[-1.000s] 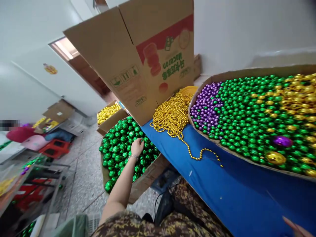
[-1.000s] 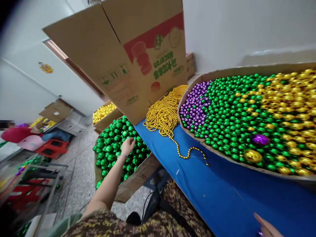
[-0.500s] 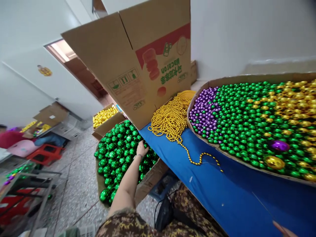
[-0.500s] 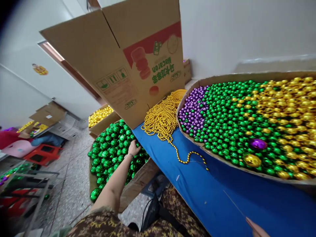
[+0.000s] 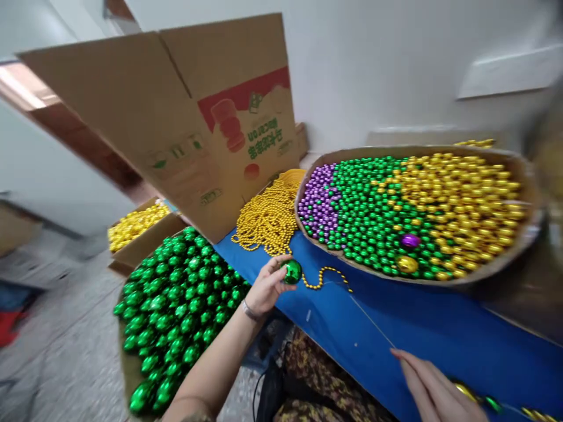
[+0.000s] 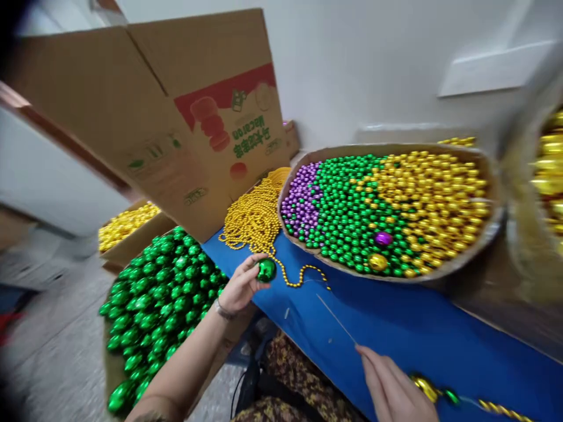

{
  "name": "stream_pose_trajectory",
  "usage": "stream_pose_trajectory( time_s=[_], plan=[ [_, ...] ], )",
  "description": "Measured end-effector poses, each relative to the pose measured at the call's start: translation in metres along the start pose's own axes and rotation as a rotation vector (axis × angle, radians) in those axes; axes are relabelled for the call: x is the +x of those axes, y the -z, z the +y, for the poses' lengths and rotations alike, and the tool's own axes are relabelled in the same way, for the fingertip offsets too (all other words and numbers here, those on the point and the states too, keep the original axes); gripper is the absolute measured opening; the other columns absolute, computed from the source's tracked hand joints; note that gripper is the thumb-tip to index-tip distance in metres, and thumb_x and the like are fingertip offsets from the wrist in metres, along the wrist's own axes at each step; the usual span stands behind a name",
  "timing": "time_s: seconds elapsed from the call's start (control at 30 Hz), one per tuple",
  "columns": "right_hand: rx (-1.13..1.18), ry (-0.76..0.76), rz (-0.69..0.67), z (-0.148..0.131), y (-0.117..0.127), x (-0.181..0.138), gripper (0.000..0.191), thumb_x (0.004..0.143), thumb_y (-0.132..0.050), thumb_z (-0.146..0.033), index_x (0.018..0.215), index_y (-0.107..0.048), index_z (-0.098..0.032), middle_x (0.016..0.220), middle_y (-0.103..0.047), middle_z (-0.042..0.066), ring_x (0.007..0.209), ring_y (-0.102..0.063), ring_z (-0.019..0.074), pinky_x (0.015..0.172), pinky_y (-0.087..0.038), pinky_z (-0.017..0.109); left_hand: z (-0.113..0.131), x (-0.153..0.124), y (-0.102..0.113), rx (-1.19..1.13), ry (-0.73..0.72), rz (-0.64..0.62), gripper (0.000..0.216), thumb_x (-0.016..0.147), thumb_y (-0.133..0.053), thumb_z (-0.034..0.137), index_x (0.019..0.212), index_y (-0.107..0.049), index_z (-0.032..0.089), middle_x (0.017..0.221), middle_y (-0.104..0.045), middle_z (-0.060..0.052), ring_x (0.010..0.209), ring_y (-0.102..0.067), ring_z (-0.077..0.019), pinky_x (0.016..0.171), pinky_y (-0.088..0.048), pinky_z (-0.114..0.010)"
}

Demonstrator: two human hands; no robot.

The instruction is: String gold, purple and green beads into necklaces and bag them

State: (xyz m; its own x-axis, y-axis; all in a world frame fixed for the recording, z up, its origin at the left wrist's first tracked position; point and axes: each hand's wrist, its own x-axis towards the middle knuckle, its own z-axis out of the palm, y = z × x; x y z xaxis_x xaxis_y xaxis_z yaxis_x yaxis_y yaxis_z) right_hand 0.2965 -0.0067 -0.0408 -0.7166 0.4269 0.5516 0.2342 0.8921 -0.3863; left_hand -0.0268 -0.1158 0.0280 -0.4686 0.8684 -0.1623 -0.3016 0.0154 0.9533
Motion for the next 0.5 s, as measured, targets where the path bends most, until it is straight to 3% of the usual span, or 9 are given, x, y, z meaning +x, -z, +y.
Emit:
stream_pose_trajectory(
  time_s=[0.1, 0.2, 0.33, 0.5],
  plan=[
    [-0.069, -0.07, 0.053, -0.012, 0.013, 0.008, 0.029, 0.094, -0.037, -0.027, 0.101, -0.064, -0.019, 0.09, -0.073, 0.003, 0.075, -0.07, 0.0143, 0.067, -0.054, 0.021, -0.014, 0.013, -0.053, -0.166, 0.073, -0.11, 0.041, 0.075, -0.069, 0.03, 0.113, -0.056, 0.021, 0.1, -0.057, -0.005, 0.08, -0.06, -0.0157, 0.066, -0.055, -0.029],
    [-0.106, -0.112, 0.067, -0.015, 0.02, 0.002, 0.028, 0.093, -0.039, -0.024, 0.102, -0.065, -0.018, 0.089, -0.073, 0.004, 0.075, -0.07, 0.0141, 0.068, -0.054, 0.022, -0.023, 0.018, -0.083, -0.195, 0.094, -0.144, 0.042, 0.074, -0.07, 0.027, 0.113, -0.056, 0.021, 0.102, -0.056, -0.006, 0.083, -0.059, -0.0161, 0.066, -0.055, -0.029],
    [-0.139, -0.121, 0.059, -0.013, 0.023, -0.005, 0.03, 0.093, -0.038, -0.02, 0.1, -0.066, -0.017, 0.089, -0.073, 0.004, 0.075, -0.069, 0.0139, 0.069, -0.054, 0.022, -0.027, 0.018, -0.102, -0.198, 0.103, -0.162, 0.042, 0.074, -0.07, 0.027, 0.113, -0.056, 0.021, 0.105, -0.056, -0.006, 0.083, -0.058, -0.0155, 0.067, -0.055, -0.03],
    [-0.152, -0.137, 0.014, -0.013, 0.021, -0.006, 0.032, 0.094, -0.036, -0.023, 0.1, -0.067, -0.019, 0.09, -0.073, 0.004, 0.075, -0.069, 0.0148, 0.067, -0.054, 0.023, -0.032, 0.013, -0.105, -0.146, 0.088, -0.155, 0.045, 0.072, -0.071, 0.03, 0.114, -0.055, 0.022, 0.106, -0.057, -0.006, 0.083, -0.058, -0.0172, 0.068, -0.054, -0.032]
  ],
)
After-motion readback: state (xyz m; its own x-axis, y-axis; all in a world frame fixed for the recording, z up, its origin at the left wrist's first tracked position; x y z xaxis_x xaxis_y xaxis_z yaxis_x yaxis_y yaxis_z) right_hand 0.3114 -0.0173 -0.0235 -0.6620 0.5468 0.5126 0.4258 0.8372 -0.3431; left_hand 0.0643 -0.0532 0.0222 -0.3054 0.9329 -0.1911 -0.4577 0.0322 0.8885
